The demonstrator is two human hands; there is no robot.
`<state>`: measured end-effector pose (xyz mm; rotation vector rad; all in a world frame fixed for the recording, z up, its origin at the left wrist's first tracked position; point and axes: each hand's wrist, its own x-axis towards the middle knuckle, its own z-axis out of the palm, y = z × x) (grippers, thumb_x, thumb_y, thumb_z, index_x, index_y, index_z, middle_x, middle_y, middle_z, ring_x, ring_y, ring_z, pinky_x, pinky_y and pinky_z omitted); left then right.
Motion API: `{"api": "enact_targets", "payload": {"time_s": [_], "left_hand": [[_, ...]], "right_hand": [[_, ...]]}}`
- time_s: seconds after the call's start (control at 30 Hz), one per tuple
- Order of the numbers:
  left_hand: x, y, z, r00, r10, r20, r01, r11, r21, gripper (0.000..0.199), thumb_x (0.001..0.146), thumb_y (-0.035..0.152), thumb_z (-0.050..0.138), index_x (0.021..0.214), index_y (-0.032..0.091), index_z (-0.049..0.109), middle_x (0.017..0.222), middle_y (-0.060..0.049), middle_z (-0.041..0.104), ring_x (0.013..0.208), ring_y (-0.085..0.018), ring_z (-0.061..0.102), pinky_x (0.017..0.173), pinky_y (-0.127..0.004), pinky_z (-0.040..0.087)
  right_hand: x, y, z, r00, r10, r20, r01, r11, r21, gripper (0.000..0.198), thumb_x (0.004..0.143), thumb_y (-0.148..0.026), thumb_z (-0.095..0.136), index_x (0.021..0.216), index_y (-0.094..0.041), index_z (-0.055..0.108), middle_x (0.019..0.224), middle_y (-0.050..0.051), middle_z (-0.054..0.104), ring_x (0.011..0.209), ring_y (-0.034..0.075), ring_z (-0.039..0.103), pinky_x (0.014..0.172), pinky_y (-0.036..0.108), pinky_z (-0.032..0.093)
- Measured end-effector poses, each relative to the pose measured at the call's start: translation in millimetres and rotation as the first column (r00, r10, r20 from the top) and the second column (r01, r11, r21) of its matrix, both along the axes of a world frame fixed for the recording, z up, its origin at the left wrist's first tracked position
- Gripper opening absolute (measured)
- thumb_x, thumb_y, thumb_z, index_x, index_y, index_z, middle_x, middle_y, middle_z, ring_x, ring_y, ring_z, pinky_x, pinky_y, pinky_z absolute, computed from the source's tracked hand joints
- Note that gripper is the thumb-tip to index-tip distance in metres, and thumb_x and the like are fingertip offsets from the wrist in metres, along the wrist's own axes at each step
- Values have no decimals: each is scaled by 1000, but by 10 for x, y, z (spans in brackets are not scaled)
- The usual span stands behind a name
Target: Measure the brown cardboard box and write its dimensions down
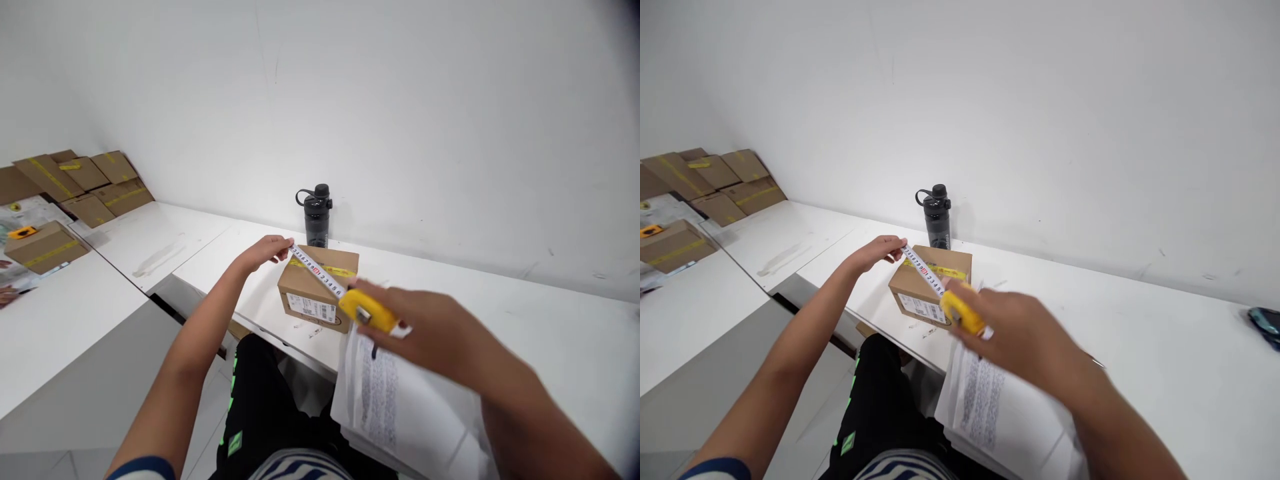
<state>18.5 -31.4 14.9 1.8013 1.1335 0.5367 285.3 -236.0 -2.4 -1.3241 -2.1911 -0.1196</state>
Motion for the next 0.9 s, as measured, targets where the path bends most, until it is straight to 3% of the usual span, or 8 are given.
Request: {"api": "enact_targets", "payload": {"time_s": [0.1, 0.2, 0.33, 0.5, 0.63, 0.73, 0.83, 0.9], "left_hand": [[288, 97, 106, 994, -98, -57, 104, 988, 110, 42, 80, 58, 58, 72, 18, 57, 74, -2, 61, 68, -14, 54, 66, -28, 40], [616, 182, 108, 968, -128, -214, 187, 940, 284, 40, 83, 57, 51, 71, 19, 53, 72, -1, 58, 67, -16, 51, 65, -28, 39], [889, 231, -39, 955, -81, -287, 182, 921, 344, 39, 77, 57, 59, 65, 19, 53, 70, -2, 58, 67, -18, 51, 63, -29, 36], [909, 210, -186, 943, -89, -320, 199, 923, 331, 37, 77, 57, 59, 74, 20, 60, 78, -2, 65, 72, -20, 57, 66, -29, 39], [871, 191, -191, 949, -124, -291, 222, 916, 334, 34, 77, 54, 60, 83, 20, 62, 85, -1, 67, 77, -19, 59, 66, -27, 41], [866, 188, -186, 951, -155, -269, 242, 911, 333, 34, 76, 53, 62, 76, 19, 61, 80, 0, 66, 76, -18, 58, 64, -26, 42], [868, 189, -193, 954, -163, -251, 244, 910, 335, 35, 76, 54, 62, 75, 18, 61, 79, -1, 65, 76, -18, 58, 63, -26, 42], [871, 193, -201, 954, -163, -250, 243, 912, 331, 36, 75, 54, 62, 75, 18, 62, 79, -1, 65, 74, -18, 57, 62, -27, 41]], "right_hand": [[-425, -189, -103, 996, -24, 83, -2, 953, 302, 39, 86, -40, 58, 121, -24, 63, 62, 2, 68, 47, 19, 59, 46, 30, 39], [-714, -144, -228, 996, -87, -2, 80, 903, 423, 39, 87, -41, 58, 119, -20, 64, 56, 2, 65, 44, 19, 59, 45, 32, 40], [-783, 68, -366, 986, -118, -120, 152, 932, 328, 50, 90, -51, 55, 128, -19, 56, 69, 5, 72, 52, 22, 65, 47, 32, 45], [-673, 186, -360, 996, 26, -84, -12, 987, 162, 67, 88, -61, 53, 140, -21, 45, 80, 6, 74, 60, 21, 67, 54, 31, 48], [-572, 246, -303, 1000, -13, -2, 13, 973, 230, 70, 80, -70, 56, 130, -22, 56, 98, 14, 70, 80, 27, 67, 62, 35, 50], [-550, 299, -320, 999, 51, 12, -53, 963, 263, 71, 79, -68, 58, 131, -20, 51, 123, 21, 60, 107, 35, 60, 77, 45, 51], [-566, 325, -366, 983, 184, -7, -180, 970, 162, 74, 80, -61, 63, 137, -18, 40, 137, 22, 49, 121, 36, 52, 94, 53, 46], [-578, 326, -391, 982, 182, -43, -178, 980, 87, 73, 82, -56, 65, 138, -20, 35, 138, 21, 47, 125, 35, 48, 99, 56, 43]]}}
